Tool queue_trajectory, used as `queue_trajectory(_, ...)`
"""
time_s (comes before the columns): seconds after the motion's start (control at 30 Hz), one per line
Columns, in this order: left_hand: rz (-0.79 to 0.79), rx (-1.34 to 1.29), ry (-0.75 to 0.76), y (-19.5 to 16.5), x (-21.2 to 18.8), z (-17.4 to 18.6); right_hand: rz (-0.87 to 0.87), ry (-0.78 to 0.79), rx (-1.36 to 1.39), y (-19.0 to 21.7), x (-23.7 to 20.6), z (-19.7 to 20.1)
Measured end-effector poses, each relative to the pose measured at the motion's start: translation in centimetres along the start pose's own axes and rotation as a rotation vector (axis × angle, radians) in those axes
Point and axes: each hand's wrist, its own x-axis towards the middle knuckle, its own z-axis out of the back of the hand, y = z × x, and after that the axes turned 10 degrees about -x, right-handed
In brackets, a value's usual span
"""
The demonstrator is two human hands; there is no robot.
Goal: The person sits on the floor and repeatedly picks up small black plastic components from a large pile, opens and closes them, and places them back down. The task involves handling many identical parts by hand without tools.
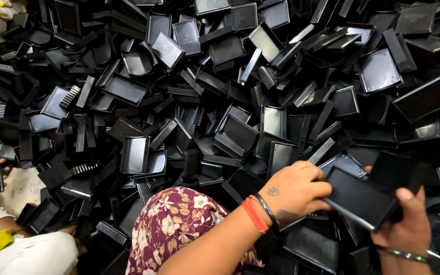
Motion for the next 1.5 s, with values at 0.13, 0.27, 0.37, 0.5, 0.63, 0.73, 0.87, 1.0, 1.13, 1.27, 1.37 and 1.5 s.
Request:
queue_trajectory(0.13, -0.115, -0.108, -0.115, -0.6, 0.2, 0.0, -0.172, -0.121, -0.220, -1.1, 0.8, 1.1)
queue_trajectory(0.27, 0.086, -0.312, -0.070, -0.5, -0.3, -1.1, -0.287, 0.001, -0.098, -3.3, 0.2, 0.6)
queue_trajectory(0.37, 0.316, -0.363, -0.249, 0.5, -0.7, -2.2, -0.378, 0.004, -0.133, -4.2, -0.4, 0.4)
queue_trajectory(0.5, 0.612, -0.763, -0.454, 2.4, 0.1, -3.4, -0.356, 0.125, -0.250, -3.9, -0.1, 0.5)
queue_trajectory(0.63, 0.327, -0.975, -0.223, 2.0, 0.3, -4.3, -0.395, 0.109, -0.320, -3.0, 0.6, -0.1)
queue_trajectory(0.73, 0.238, -0.861, -0.137, 1.1, -0.3, -4.5, -0.427, 0.061, -0.335, -2.5, 0.4, -0.8)
queue_trajectory(0.87, 0.321, -0.731, -0.340, 2.0, -0.2, -4.6, -0.371, -0.041, -0.384, -2.8, -0.1, -0.8)
queue_trajectory(1.0, 0.504, -1.210, -0.452, 4.6, 0.6, -5.1, -0.181, -0.034, -0.469, -3.1, 0.5, 1.4)
queue_trajectory(1.13, 0.482, -1.342, -0.310, 5.1, 0.6, -6.1, -0.276, 0.074, -0.654, -2.8, 1.5, 3.9)
queue_trajectory(1.27, 0.448, -1.282, -0.130, 3.8, 0.1, -6.2, -0.014, 0.182, -0.555, -3.5, 0.7, 3.8)
queue_trajectory(1.37, 0.432, -1.295, -0.115, 2.9, 0.0, -6.0, -0.019, 0.138, -0.551, -4.1, 0.4, 3.0)
queue_trajectory(1.5, 0.495, -1.335, -0.252, 2.5, 0.2, -5.2, -0.172, -0.065, -0.314, -4.0, 0.3, 2.4)
